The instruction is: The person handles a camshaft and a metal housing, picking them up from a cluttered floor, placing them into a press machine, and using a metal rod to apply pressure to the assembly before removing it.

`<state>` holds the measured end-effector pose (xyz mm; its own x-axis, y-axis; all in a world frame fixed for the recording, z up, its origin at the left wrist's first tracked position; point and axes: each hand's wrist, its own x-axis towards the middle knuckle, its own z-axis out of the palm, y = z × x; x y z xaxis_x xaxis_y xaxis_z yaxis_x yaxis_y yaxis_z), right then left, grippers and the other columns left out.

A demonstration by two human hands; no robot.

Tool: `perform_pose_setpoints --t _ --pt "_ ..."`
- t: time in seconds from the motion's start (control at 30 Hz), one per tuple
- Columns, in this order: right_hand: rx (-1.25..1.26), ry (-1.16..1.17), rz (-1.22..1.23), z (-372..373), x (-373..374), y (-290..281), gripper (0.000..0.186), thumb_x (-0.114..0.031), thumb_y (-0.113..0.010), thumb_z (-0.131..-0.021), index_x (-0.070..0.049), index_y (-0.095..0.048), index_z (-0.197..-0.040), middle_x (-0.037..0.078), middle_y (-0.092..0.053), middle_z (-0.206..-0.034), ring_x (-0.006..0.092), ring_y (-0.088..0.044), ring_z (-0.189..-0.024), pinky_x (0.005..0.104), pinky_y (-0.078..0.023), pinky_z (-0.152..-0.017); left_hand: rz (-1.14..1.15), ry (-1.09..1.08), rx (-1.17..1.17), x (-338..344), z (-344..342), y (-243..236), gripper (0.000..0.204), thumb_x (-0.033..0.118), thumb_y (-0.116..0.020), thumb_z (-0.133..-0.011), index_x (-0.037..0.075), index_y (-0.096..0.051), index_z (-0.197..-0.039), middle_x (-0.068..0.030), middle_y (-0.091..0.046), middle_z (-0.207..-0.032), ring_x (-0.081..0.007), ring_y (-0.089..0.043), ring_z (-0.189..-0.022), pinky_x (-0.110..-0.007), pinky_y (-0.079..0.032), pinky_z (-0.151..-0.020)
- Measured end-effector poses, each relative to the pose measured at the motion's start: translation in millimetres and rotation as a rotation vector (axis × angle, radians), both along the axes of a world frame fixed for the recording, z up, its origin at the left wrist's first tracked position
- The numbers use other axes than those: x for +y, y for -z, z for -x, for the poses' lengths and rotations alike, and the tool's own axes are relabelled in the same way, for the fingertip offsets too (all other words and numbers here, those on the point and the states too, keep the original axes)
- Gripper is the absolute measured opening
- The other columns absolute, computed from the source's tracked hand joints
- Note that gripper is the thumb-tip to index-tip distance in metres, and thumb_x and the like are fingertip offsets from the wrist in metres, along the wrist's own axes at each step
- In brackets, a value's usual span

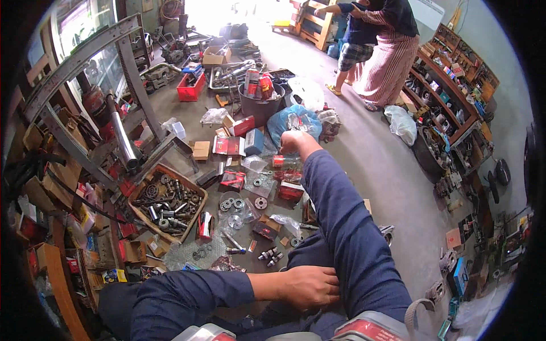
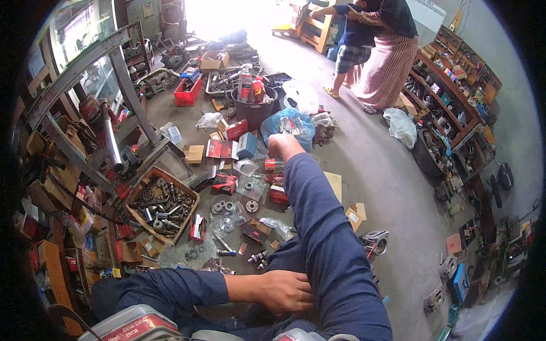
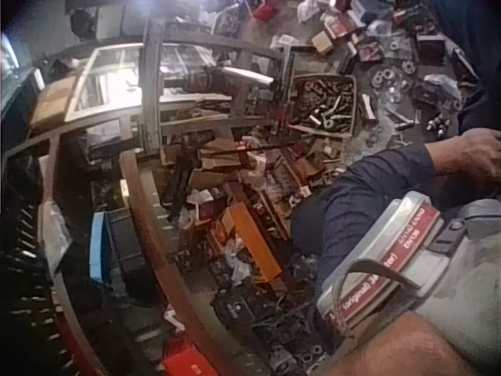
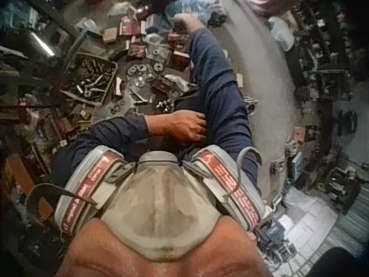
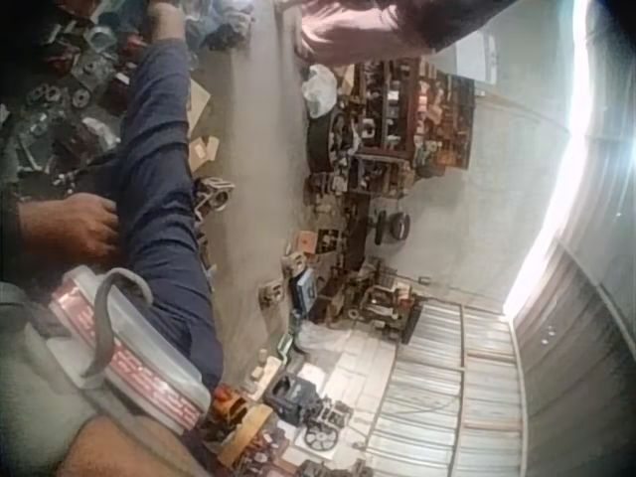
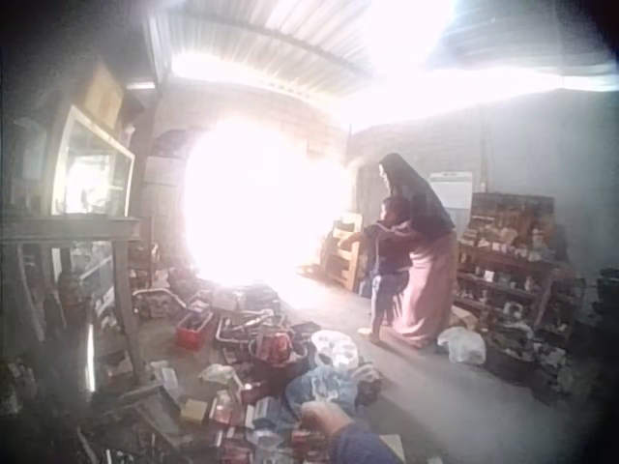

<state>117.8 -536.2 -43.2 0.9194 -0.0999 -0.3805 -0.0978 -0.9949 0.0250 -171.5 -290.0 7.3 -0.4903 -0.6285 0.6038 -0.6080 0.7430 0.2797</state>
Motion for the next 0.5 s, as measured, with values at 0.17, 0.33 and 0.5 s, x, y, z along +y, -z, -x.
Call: perform_pose_setpoints --t 0.17,0.33,0.5 --pt "0.052 -0.033 0.016 -5 3 -2 0.028 -0.021 -0.066 -0.077 -0.005 -0.071 -0.099 0.017 -0.069 -0.101 0.0313 -0.067 -0.097 0.0401 -0.054 -0.080 0.061 -0.025 0.031 -1 2 4 0.033 0.027 -0.061 -0.066 0.005 -0.060 -0.091 -0.0073 -0.063 -0.089 -0.0238 -0.059 -0.087 -0.036 -0.045 -0.077" --pt "-0.004 0.011 -0.007 -7 -8 10 0.032 -0.027 -0.071 -0.075 -0.006 -0.072 -0.099 0.017 -0.069 -0.102 0.0313 -0.067 -0.095 0.0406 -0.054 -0.079 0.000 -0.004 -0.003 -1 1 1 0.034 0.026 -0.062 -0.066 0.004 -0.061 -0.092 -0.0075 -0.062 -0.088 -0.0238 -0.059 -0.087 -0.035 -0.045 -0.076" --pt "0.032 -0.025 -0.005 -10 -11 12 0.032 -0.027 -0.072 -0.075 -0.007 -0.072 -0.100 0.016 -0.069 -0.102 0.0312 -0.067 -0.095 0.0404 -0.054 -0.079 -0.005 -0.007 0.003 -1 1 1 0.036 0.027 -0.062 -0.066 0.004 -0.062 -0.093 -0.0078 -0.062 -0.087 -0.0245 -0.059 -0.086 -0.036 -0.045 -0.076"
